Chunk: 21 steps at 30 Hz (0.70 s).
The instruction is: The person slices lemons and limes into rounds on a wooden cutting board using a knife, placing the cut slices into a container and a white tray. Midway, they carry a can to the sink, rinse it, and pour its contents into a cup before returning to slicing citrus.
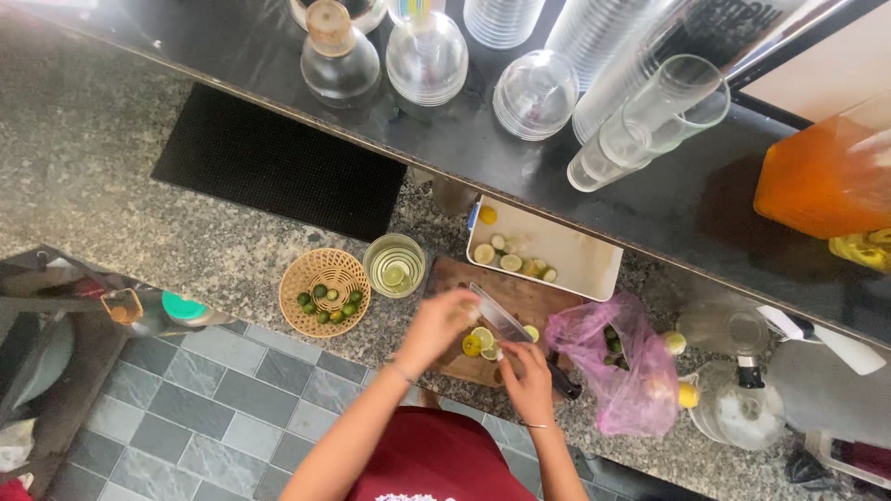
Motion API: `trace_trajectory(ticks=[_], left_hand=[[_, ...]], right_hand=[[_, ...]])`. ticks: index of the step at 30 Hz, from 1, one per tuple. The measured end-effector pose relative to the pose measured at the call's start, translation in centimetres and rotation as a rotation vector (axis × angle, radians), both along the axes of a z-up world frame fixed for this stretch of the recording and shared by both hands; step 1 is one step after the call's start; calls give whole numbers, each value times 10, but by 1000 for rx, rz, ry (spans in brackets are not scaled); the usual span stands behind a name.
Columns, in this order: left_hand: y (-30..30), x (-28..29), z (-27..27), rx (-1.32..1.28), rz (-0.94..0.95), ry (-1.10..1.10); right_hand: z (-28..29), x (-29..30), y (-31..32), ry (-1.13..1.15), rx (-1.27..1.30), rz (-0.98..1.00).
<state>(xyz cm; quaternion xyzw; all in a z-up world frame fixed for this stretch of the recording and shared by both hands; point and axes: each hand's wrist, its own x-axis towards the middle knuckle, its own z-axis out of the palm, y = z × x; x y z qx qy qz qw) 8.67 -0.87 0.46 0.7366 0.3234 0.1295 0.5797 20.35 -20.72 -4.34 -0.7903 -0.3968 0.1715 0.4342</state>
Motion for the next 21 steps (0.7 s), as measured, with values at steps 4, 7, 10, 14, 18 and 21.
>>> trace_trajectory(ticks=[4, 7, 10, 14, 18, 21], left_hand=[[-4, -7, 8, 703, -142, -47], [27, -24, 60, 731, 116, -22], [67, -45, 38, 925, 318, 109], [79, -49, 9, 610, 276, 226], [57, -48, 32, 90, 338, -174], [23, -40, -23, -1118, 299, -252]], right_hand=[[0, -1, -1, -11, 18, 18], [-4, 0, -9, -28, 38, -23], [-9, -3, -16, 44, 2, -71], [-4, -8, -19, 99, -29, -89], [-6, -9, -27, 143, -60, -161], [-17, -9, -29, 377, 142, -61]])
